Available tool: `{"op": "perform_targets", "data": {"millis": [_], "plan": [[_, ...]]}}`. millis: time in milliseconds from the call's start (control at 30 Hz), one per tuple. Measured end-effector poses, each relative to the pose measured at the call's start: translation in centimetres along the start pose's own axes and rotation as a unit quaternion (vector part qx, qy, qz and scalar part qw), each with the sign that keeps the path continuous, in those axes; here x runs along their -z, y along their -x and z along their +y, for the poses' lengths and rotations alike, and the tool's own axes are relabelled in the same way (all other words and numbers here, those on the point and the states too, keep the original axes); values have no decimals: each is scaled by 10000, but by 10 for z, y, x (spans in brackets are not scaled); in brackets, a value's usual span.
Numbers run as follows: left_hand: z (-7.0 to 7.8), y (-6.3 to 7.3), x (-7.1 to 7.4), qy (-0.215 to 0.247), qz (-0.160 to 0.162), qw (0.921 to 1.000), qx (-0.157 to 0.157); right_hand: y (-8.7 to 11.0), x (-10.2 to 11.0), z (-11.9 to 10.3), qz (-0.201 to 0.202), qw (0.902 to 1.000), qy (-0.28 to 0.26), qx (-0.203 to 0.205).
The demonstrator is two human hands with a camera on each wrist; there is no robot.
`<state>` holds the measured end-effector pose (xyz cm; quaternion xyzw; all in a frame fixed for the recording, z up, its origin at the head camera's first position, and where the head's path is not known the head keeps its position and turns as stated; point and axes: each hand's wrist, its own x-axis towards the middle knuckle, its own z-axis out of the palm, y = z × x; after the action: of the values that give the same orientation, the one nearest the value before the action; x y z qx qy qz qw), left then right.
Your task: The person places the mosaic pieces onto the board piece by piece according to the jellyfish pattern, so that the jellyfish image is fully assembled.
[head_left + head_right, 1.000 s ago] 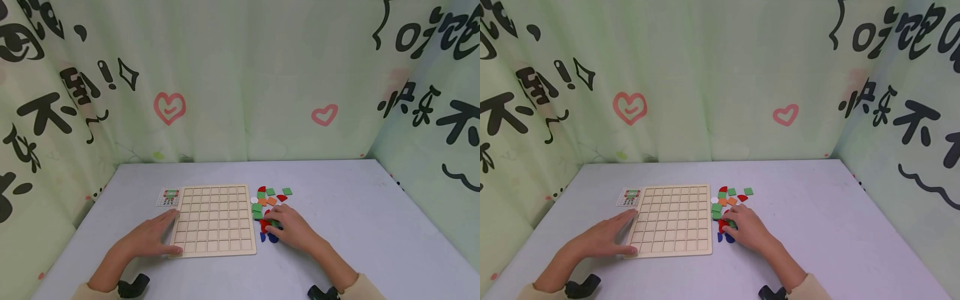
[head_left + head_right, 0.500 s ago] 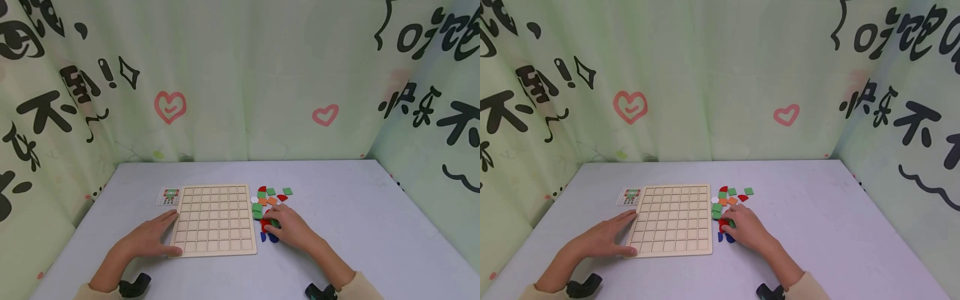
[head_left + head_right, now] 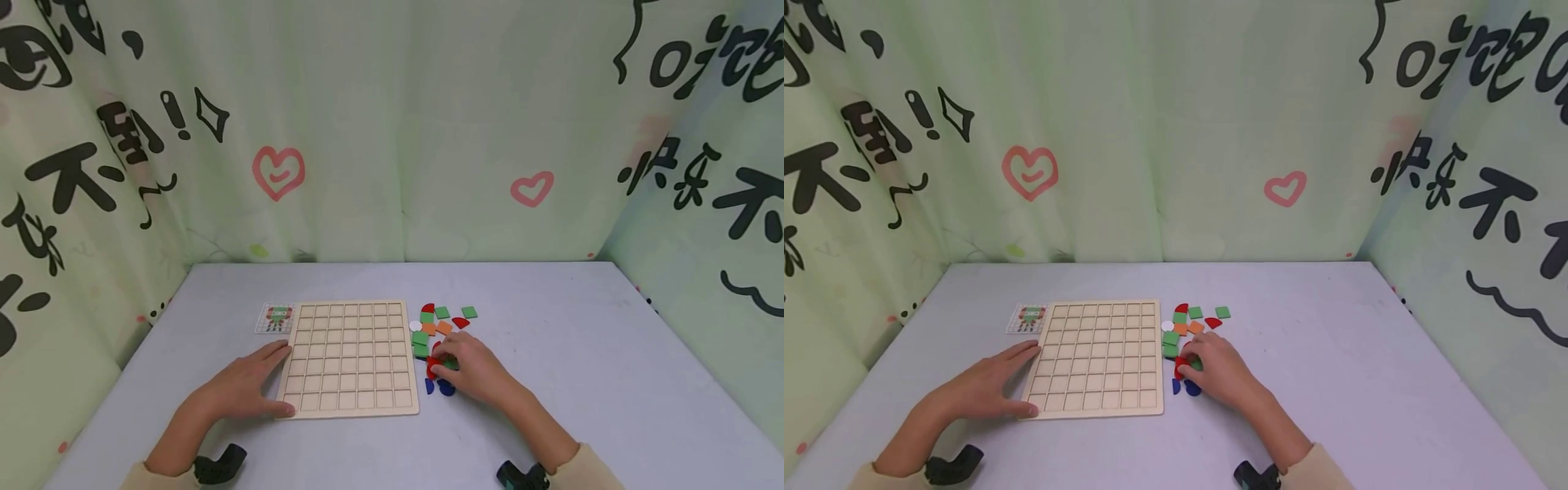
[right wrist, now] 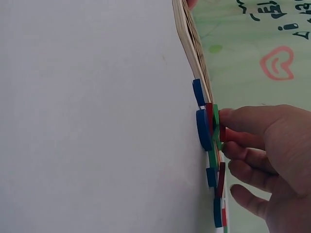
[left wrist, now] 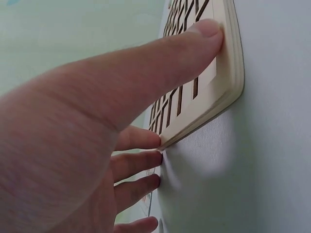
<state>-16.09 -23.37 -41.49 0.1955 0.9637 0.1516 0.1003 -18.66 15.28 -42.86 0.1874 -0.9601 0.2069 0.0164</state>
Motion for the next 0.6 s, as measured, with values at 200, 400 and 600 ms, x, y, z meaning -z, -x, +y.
{"op": "perform_targets", "data": {"millis": [200, 400, 600], "plan": [[0, 0, 1, -9, 113, 9998, -132, -1, 4, -2, 109, 9997, -134, -179], [-1, -1, 0, 4, 74, 9999, -110, -5, 4, -7, 340, 9991, -264, 66], [-2, -1, 0, 69, 2, 10000, 32, -12, 2, -14, 633, 9971, -261, 337]]}}
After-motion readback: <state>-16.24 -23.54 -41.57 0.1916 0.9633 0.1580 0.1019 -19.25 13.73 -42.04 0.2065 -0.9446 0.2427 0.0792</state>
